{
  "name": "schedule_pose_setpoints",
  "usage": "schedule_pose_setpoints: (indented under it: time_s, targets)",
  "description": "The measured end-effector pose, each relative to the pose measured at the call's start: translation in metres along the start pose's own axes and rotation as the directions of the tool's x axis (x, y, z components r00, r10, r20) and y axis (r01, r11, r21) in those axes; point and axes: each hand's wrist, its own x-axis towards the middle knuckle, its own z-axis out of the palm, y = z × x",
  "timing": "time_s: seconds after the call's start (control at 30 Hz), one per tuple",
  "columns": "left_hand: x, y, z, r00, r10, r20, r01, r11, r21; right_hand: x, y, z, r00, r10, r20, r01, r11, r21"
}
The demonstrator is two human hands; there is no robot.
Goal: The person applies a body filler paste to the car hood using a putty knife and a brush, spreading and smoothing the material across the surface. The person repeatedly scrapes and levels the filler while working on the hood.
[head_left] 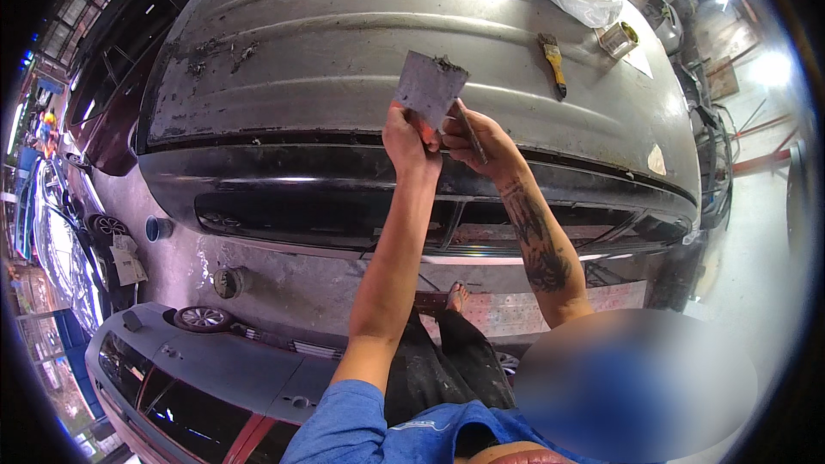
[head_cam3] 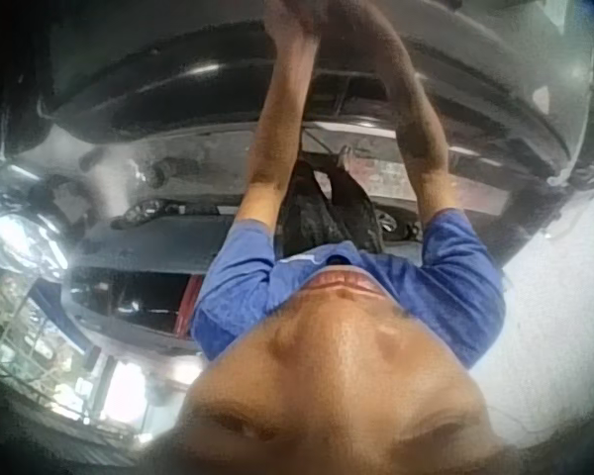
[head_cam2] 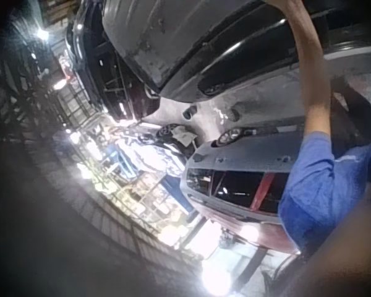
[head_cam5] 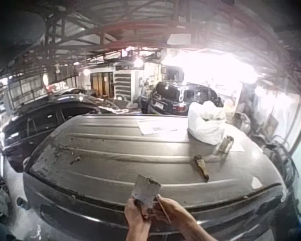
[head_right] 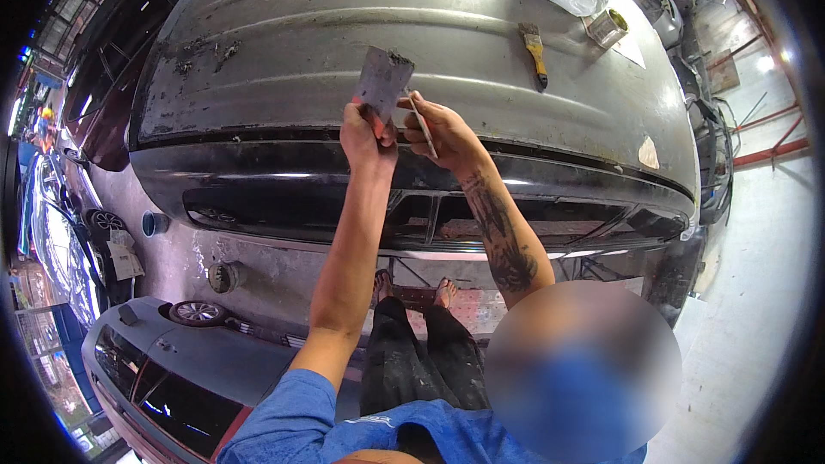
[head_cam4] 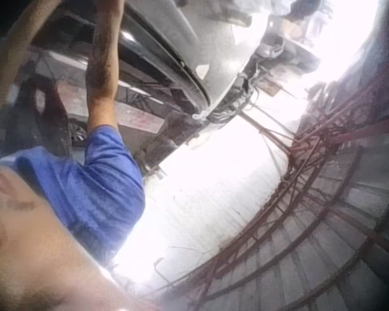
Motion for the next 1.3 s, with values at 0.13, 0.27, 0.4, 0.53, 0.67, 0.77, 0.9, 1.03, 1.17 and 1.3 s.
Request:
schedule_pose_setpoints:
  time_s: [0.13, 0.27, 0.4, 0.53, 0.67, 0.77, 0.9, 1.03, 1.17, 1.3]
  targets:
    - [0.012, 0.021, 0.001, 0.998, 0.046, 0.051, -0.045, 0.999, -0.031, -0.014, -0.011, -0.019, 0.949, -0.146, -0.280, 0.156, 0.988, 0.013]
    - [-0.009, 0.028, -0.005, 0.986, 0.106, 0.126, -0.117, 0.990, 0.082, -0.027, -0.046, -0.014, 0.566, -0.679, -0.468, 0.568, 0.733, -0.375]
    - [-0.047, 0.003, -0.008, 0.982, 0.149, 0.119, -0.174, 0.957, 0.231, -0.035, -0.071, 0.013, 0.099, -0.966, -0.240, 0.514, 0.256, -0.818]
    - [-0.052, -0.013, -0.001, 0.977, 0.154, 0.147, -0.179, 0.967, 0.181, -0.050, -0.066, 0.039, 0.067, -0.995, -0.077, 0.547, 0.101, -0.831]
    - [-0.049, -0.017, 0.002, 0.969, 0.181, 0.170, -0.220, 0.943, 0.250, -0.062, -0.056, 0.046, 0.010, -0.999, 0.040, 0.541, -0.028, -0.841]
    - [-0.050, -0.023, 0.004, 0.967, 0.196, 0.162, -0.230, 0.947, 0.224, -0.068, -0.046, 0.041, -0.020, -0.990, 0.139, 0.424, -0.134, -0.896]
    - [-0.046, -0.026, 0.006, 0.967, 0.204, 0.151, -0.230, 0.955, 0.187, -0.079, -0.025, 0.028, 0.023, -0.980, 0.199, 0.431, -0.169, -0.886]
    - [-0.039, -0.027, 0.011, 0.965, 0.214, 0.150, -0.235, 0.961, 0.148, -0.087, -0.012, 0.018, 0.049, -0.934, 0.353, 0.404, -0.305, -0.862]
    - [-0.038, -0.031, 0.022, 0.965, 0.228, 0.129, -0.248, 0.954, 0.167, -0.091, -0.013, 0.011, 0.097, -0.880, 0.464, 0.334, -0.411, -0.848]
    - [-0.040, -0.037, 0.038, 0.971, 0.210, 0.113, -0.227, 0.960, 0.164, -0.097, -0.015, -0.002, 0.163, -0.873, 0.459, 0.273, -0.408, -0.871]
